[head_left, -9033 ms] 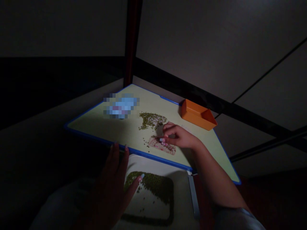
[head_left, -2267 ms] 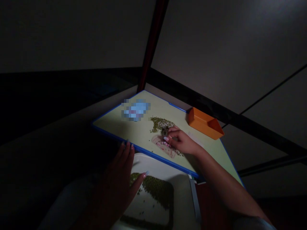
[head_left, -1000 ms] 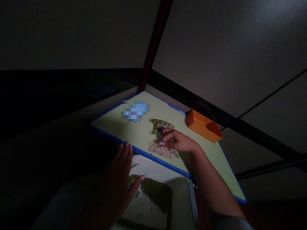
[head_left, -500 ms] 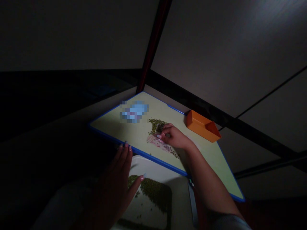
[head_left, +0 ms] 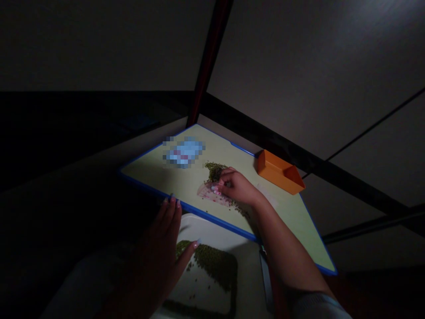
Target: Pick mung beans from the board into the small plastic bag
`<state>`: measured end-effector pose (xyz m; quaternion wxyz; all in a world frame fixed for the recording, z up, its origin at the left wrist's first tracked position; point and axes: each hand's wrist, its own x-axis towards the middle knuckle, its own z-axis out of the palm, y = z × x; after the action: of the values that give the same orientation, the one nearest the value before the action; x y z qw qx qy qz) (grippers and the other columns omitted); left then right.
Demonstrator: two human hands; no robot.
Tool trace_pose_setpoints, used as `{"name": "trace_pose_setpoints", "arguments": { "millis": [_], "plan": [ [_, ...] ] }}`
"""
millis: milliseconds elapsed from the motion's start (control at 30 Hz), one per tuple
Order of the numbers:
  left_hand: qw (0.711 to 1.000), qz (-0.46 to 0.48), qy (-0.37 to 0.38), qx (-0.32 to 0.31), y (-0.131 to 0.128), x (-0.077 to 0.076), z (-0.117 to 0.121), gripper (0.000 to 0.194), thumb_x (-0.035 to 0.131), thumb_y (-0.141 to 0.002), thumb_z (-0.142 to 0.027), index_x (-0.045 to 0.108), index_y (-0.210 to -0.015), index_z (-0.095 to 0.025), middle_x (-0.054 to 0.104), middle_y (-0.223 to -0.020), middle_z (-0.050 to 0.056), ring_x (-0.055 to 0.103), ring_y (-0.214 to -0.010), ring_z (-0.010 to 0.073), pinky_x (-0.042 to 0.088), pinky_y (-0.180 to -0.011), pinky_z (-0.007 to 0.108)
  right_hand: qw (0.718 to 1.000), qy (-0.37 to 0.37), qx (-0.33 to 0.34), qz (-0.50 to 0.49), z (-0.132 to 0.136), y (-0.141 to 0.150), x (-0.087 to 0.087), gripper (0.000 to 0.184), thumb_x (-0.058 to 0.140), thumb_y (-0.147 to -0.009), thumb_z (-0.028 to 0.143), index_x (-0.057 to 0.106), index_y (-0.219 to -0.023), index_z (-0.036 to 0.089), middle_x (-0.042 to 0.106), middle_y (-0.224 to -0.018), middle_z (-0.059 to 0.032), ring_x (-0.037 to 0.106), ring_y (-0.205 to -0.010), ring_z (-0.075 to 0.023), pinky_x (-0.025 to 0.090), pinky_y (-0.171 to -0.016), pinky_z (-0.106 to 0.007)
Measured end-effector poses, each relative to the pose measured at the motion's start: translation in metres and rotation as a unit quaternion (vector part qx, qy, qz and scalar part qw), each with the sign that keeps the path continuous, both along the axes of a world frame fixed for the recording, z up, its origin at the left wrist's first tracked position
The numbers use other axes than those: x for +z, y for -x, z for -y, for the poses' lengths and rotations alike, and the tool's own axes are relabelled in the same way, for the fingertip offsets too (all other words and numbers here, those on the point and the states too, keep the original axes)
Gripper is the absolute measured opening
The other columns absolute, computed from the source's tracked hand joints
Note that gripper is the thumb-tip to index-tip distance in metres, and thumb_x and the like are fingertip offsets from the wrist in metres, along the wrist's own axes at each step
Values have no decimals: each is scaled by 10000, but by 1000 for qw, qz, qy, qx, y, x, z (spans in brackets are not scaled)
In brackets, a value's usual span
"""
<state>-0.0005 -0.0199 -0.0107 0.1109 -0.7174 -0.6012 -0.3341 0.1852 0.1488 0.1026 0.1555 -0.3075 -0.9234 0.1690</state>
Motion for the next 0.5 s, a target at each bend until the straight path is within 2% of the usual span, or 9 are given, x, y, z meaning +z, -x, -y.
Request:
{"name": "trace_pose_setpoints", "arguments": {
  "millis": [500],
  "plan": [
    [999,27,22,-11,0,-4,1,833,406,-884,-575,137,-1515,-102,383,-1518,239,334,-1428,355,426,-1068,512,997,28,64,39,6,-6,7,221,661,-833,181,587,-626,162,518,-668,12,493,-705,-136,384,-804,-317]
  ]
}}
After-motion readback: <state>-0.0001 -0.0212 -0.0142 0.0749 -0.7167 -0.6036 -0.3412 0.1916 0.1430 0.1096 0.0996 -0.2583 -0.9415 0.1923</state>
